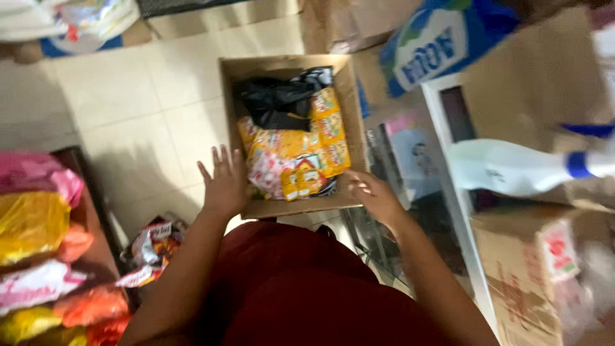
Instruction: The person gathers various items including snack packets and small pouches from several boxes and bins, placing them into a cardboard box on the floor to organize them.
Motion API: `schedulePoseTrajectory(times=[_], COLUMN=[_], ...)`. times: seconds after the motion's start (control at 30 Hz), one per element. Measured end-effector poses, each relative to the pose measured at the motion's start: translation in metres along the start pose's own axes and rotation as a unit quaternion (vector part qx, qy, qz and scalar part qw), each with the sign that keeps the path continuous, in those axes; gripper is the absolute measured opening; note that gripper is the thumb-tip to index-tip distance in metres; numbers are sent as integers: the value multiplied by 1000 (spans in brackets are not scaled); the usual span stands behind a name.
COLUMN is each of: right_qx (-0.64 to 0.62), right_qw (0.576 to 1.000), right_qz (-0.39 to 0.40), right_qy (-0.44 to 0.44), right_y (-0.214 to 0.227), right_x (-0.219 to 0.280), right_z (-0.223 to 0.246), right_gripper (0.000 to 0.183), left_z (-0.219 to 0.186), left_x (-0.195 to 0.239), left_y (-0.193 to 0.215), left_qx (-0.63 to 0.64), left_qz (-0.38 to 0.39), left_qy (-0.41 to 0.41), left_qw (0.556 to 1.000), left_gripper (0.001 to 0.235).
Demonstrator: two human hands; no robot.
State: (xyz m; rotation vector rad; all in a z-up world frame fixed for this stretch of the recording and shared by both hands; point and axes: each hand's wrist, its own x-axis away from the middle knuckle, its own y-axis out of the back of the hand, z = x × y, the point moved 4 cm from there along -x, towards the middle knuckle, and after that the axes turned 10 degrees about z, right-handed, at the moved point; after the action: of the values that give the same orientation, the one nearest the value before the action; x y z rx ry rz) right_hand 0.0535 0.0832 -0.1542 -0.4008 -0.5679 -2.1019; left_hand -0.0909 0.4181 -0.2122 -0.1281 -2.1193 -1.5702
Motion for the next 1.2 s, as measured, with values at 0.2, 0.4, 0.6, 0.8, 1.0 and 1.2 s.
schedulePoseTrajectory(times=[0.2, 0.4, 0.6, 0.8, 1.0, 1.2], right_qx=[135, 285, 351, 326, 227, 179], right_qw=[986, 953, 933, 945, 969, 953], right_qz=[90, 66, 25, -5, 15, 66], right_qy=[39, 74, 81, 30, 98, 236], right_y=[-85, -140, -168, -171, -158, -128], right_x=[-135, -224, -273, -289, -264, -185], right_z=[-100, -123, -119, -123, -109, -28], right_gripper=[42, 45, 82, 75, 28, 29], left_z=[15, 22, 25, 25, 35, 38], left_x=[-6, -6, -9, -1, 6, 6], left_y=[-44, -63, -64, -53, -27, 13], left_qx=[-20, 12, -42, 107, 267, 346], left_qz=[104, 135, 124, 164, 60, -73], left_qy=[-16, -8, -13, -1, 8, -91], left_qw=[994, 991, 991, 981, 962, 931], left_gripper=[104, 103, 98, 103, 93, 68])
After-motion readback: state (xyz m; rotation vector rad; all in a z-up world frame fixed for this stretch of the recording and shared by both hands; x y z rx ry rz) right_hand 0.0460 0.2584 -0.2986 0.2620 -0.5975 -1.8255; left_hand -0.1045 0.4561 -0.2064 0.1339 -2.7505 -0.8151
